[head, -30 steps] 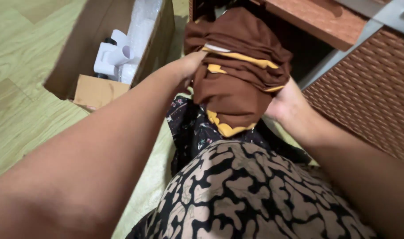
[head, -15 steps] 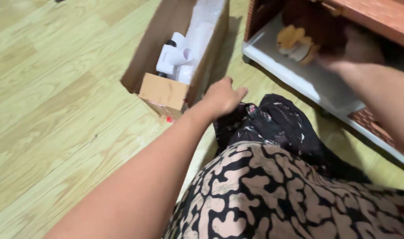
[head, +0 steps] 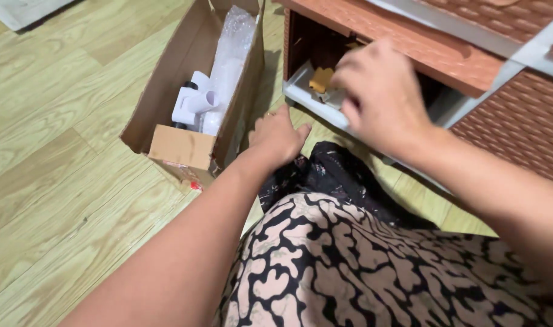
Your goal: The person places a handheld vacuum cleaner and its attachment tubes into a box, then puts the box inside a wardrobe.
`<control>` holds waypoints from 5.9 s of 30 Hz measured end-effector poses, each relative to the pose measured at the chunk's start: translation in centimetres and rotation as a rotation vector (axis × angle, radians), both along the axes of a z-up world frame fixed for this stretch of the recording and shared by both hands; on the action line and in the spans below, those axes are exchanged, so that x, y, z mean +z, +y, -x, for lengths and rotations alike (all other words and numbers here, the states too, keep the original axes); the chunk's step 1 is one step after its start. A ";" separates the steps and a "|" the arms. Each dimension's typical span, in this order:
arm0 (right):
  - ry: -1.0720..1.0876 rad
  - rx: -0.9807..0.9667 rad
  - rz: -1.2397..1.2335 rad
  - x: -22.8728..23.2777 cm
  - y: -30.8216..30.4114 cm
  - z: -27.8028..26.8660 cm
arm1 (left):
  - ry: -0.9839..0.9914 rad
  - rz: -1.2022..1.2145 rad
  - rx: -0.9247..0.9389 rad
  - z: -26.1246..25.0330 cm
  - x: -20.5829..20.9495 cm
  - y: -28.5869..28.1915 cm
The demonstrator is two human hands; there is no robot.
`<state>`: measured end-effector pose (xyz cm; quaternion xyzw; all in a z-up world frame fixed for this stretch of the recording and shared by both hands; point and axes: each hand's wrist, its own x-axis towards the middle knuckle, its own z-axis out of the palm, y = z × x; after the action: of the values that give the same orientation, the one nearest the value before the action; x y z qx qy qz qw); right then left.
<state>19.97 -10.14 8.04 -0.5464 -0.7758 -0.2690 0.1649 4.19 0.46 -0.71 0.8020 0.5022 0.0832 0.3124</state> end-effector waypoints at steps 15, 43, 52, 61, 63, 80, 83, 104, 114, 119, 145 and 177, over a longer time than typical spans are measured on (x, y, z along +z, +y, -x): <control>0.139 -0.333 0.133 3.1 -1.6 -2.7 | -0.054 -0.322 0.048 6.0 5.0 -3.5; -0.077 -0.573 0.751 5.2 -5.3 12.0 | 0.124 -0.287 -0.004 13.7 4.1 -4.7; 0.037 -0.587 0.759 8.1 -4.8 12.8 | 0.327 -0.348 -0.017 13.8 -0.8 -0.9; -0.050 -0.600 0.887 -0.5 -3.8 9.7 | 0.064 -0.368 0.291 17.8 -1.8 1.7; 0.009 -0.628 1.000 -1.4 -3.4 8.7 | 0.037 -0.353 0.325 18.9 -1.8 1.9; 0.915 -0.525 1.036 -5.3 7.6 10.1 | -0.123 -0.504 -0.224 15.5 -0.3 -1.8; 1.029 -0.535 1.105 -5.5 9.3 11.5 | -0.180 -0.800 -0.002 15.6 -0.4 3.0; 0.971 -0.494 0.888 -10.7 12.8 3.5 | -0.205 0.793 0.434 12.6 -1.1 9.5; 0.605 -0.395 0.536 -4.3 12.0 3.7 | -0.505 0.693 0.472 13.4 2.5 7.7; 0.645 -0.255 0.449 5.7 11.3 4.9 | -0.636 0.676 0.567 13.0 10.9 5.8; 0.349 0.227 0.677 62.9 23.2 22.5 | -1.178 0.910 0.898 28.8 57.8 8.8; -0.003 0.975 0.742 64.2 44.1 65.5 | -1.423 0.253 1.651 60.6 64.5 12.6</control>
<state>-45.49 33.93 72.25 -0.1493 -0.9786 0.1246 0.0668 -56.39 13.03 63.82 -0.0503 0.5945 0.6585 0.4587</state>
